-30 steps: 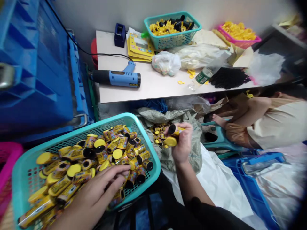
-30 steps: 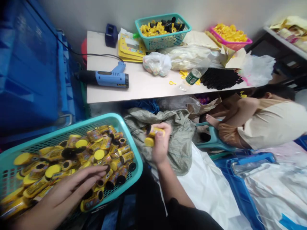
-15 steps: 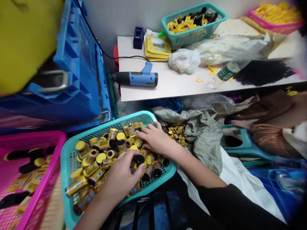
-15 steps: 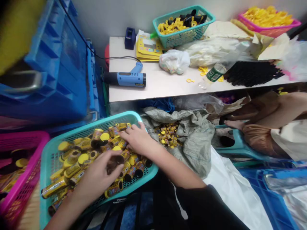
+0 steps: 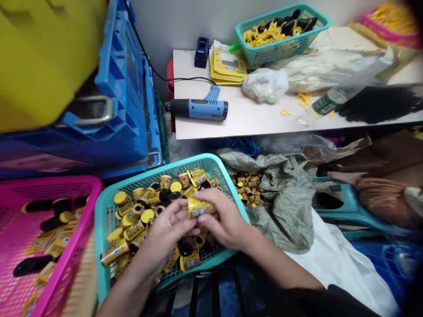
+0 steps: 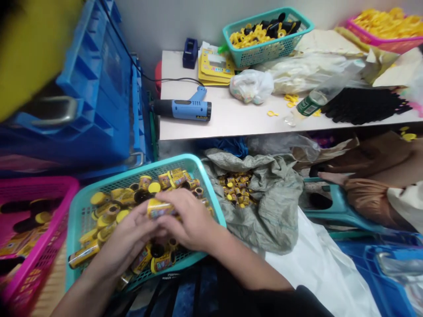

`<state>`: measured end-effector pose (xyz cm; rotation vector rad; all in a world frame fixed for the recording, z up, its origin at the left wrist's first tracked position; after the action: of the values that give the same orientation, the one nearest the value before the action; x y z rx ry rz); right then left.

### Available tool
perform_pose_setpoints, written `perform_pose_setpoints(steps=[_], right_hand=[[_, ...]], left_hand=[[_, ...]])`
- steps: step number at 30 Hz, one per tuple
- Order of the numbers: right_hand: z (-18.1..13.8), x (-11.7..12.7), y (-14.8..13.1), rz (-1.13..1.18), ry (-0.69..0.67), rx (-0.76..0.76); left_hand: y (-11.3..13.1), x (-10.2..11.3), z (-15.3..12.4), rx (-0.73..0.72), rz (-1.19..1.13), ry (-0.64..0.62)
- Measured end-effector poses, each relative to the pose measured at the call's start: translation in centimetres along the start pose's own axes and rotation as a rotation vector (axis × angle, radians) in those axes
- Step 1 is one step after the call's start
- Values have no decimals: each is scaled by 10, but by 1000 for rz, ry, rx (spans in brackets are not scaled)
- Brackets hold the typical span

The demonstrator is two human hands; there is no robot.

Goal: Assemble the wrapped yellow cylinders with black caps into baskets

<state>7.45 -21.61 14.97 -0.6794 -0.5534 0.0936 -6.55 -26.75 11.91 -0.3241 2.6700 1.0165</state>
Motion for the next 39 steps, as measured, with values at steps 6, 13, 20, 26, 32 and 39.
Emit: perform_pose_setpoints(steps=[6,13,20,26,32,39], right_hand=[[-48,71,34,-485,292,-214],[-37,82,71,-648,-145,-357],[12,-5,73,-678,-768,-248],[9,19,81,-363,-636,-224],[-9,54,60,276,20,-363],[-5,31,21,156,178,-155]], left_hand=[[-10,6,-4,-108,438,-1],[37,28,-1,-597,1353,426],[59,-21,49,-563,1612,461],[66,-16,43,-491,1440,478],[64,-6,4,-349,780,306],[64,-28,-9,-382,777,261]])
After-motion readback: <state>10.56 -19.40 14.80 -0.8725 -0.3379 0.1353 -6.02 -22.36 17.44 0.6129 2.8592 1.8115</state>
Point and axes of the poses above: each hand's wrist, its own z-axis towards the middle knuckle, its own x-axis out of the back of the hand, y = z × x, the point moved 4 cm from there along z, towards the middle knuckle, and after that the axes turned 12 degrees about x, right-handed, at the moved point
